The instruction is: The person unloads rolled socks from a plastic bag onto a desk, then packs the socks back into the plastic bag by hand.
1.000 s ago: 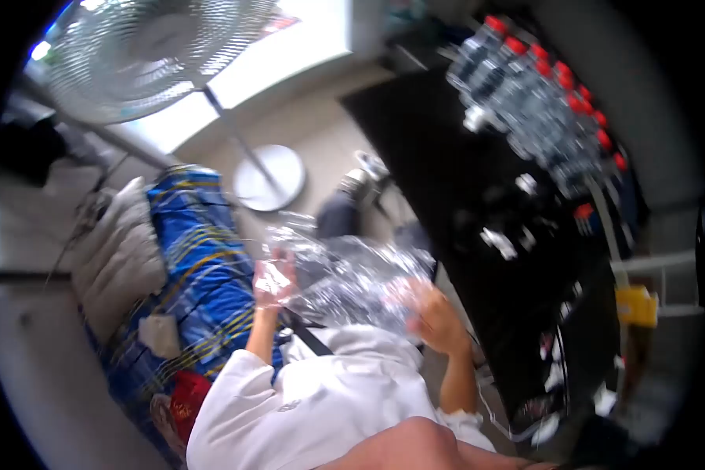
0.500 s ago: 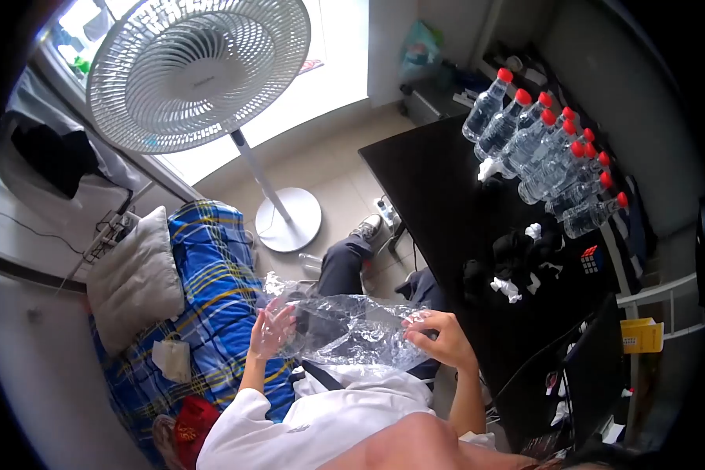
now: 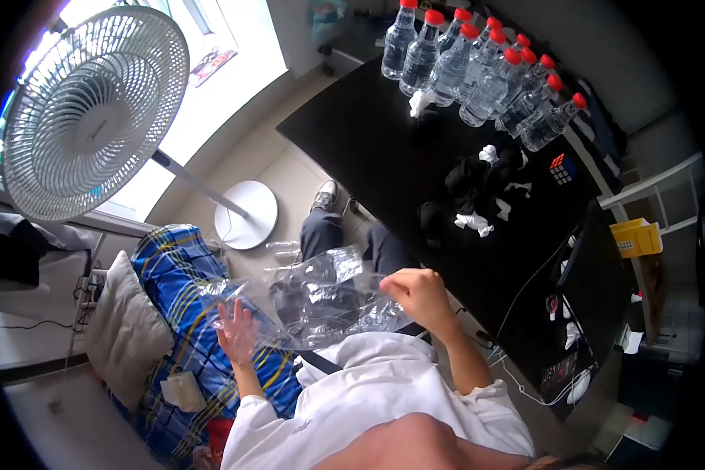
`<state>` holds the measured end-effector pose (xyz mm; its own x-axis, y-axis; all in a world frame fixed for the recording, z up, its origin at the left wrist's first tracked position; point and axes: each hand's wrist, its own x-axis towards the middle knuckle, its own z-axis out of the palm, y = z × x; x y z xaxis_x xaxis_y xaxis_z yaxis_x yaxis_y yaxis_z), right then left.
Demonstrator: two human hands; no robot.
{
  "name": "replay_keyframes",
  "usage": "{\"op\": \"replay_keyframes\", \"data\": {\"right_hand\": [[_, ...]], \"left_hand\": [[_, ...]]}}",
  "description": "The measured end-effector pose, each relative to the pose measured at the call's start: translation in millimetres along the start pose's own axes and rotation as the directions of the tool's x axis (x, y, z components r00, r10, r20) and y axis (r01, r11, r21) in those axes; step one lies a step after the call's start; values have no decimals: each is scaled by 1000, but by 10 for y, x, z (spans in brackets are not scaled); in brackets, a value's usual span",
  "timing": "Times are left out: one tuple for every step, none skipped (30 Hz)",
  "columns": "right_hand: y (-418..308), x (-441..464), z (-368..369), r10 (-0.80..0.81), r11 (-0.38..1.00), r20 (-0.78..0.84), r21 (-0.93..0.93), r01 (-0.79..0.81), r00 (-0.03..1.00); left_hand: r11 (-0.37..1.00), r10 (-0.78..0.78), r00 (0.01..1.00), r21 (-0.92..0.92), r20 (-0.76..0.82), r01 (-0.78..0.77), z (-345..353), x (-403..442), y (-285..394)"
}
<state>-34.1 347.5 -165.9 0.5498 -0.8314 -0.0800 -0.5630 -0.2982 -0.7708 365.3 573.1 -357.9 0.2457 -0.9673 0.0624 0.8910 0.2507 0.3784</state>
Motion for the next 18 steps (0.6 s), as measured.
{"op": "replay_keyframes", "data": {"right_hand": [[50,9,7,-31,997,-111,61,38,993],[92,5,5,-55,990,-218,117,82,974],[79,-22,-41,52,932,-163,362,11,985],[17,-53,-124,79,887,-85,461,-32,993],[-61,-69,-213,96,832,-11,550,-75,995],[-140,-94,-239,174,783,39,601,-162,984],[-123,-90,-206,178,781,38,603,-164,983],[-92,-90,-159,133,769,-1,631,-102,991],[-84,-98,-120,94,753,-41,657,-44,995],[-131,-85,-122,80,744,-31,667,-39,996],[-158,-54,-126,90,744,-37,667,-43,995],[-188,-48,-125,77,729,-22,683,-42,997],[-226,-62,-132,60,716,-3,697,-41,998],[-254,-54,-166,54,700,36,711,-63,998],[-261,-26,-173,45,708,33,704,-55,998],[-269,-25,-140,17,700,-4,714,-9,1000],[-278,-42,-101,-5,687,-35,727,29,999],[-270,-30,-114,-48,698,-44,713,65,998]], "left_hand": [[1000,-3,1000,7,-8,3,-38,-17,31],[999,3,985,43,-175,5,-150,-70,61],[997,18,941,78,-337,9,-271,-129,86],[975,-151,957,-198,-247,103,-473,-138,181],[968,-159,946,-231,-281,94,-826,-211,199],[986,-132,877,35,-462,166,-551,-141,180],[919,-52,785,278,-617,279,-190,-47,141],[842,1,832,449,-555,299,-248,-52,237],[736,35,875,604,-482,304,-298,-67,335],[648,190,777,671,-600,360,-141,-32,385],[562,224,809,750,-544,349,28,25,467],[468,256,836,819,-485,332,195,80,549],[308,313,862,902,-398,304,362,125,603],[136,366,879,952,-305,274,529,168,656],[-52,401,894,969,-201,241,735,232,730],[-225,404,910,953,-99,203,964,294,748],[-327,380,925,932,-23,157,1181,353,746],[-377,347,937,920,33,107,1367,408,716]]}}
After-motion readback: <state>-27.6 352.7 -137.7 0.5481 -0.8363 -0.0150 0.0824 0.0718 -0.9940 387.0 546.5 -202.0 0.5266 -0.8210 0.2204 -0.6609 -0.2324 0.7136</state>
